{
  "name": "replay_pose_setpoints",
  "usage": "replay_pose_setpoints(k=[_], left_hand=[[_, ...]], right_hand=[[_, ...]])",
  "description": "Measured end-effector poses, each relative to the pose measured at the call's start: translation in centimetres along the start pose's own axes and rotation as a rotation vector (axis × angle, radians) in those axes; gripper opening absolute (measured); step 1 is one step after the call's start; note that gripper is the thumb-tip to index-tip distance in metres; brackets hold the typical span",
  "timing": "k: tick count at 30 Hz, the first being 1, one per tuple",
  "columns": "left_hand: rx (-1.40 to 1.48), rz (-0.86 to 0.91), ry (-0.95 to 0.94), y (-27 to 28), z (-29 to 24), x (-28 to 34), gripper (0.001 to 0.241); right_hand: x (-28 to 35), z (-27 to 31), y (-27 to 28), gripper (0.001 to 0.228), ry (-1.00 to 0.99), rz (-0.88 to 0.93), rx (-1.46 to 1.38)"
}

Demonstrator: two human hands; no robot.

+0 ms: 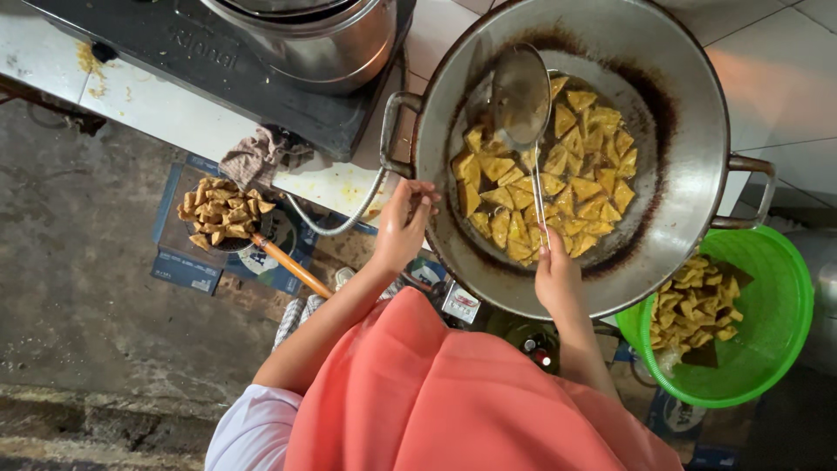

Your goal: The person fries triangular food pieces in a wok using a wooden spatula and a metal strainer, transferring cooked pieces into a green colander. Later, the person stirs boiling eggs in a separate pot with a wooden spoon.

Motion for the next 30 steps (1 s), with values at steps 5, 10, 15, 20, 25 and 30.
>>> replay_pose_setpoints(k=[5,10,15,20,25,30], left_hand=[[-0.021,0.005,-0.021,0.1,0.1,-0.1,0.009],[-0.035,-0.007,-0.013,0.1,0.2,-0.1,0.011],[-0.048,0.021,-0.01,-0.2,0.0,0.2,0.01],[-0.043,0.03,-0.039,-0.8,-0.6,0.4,0.009],[-0.092,0.025,-0.007,-0.8,-0.9,0.6,0.012],[-0.059,0.036,-0.016,-1.1,-0.8,0.7,0.011]], right_hand=[[-1.2,-1.3,-1.0,0.038,-0.003,0.027,0.014],[-1.5,-2.3,-0.1,0.039,-0.079,-0.017,0.053],[-2.3,-4.9,1.8,0.042,-0.126,-0.147,0.17],[-2.4,-8.6,1.1,0.043,-0.154,-0.164,0.215],[-2.4,-10.1,-2.1,0.047,-0.073,-0.112,0.157],[-1.9,-8.9,-3.6,0.042,-0.03,-0.078,0.102]])
Point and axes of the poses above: each hand's wrist, its own x-axis away from the middle knuckle, its own y-axis out of the back of the hand, z = x × y, the point moved 4 cm from there along -x, towards the middle knuckle, and after that the axes turned 5 degrees about x, right-handed, at the moved point
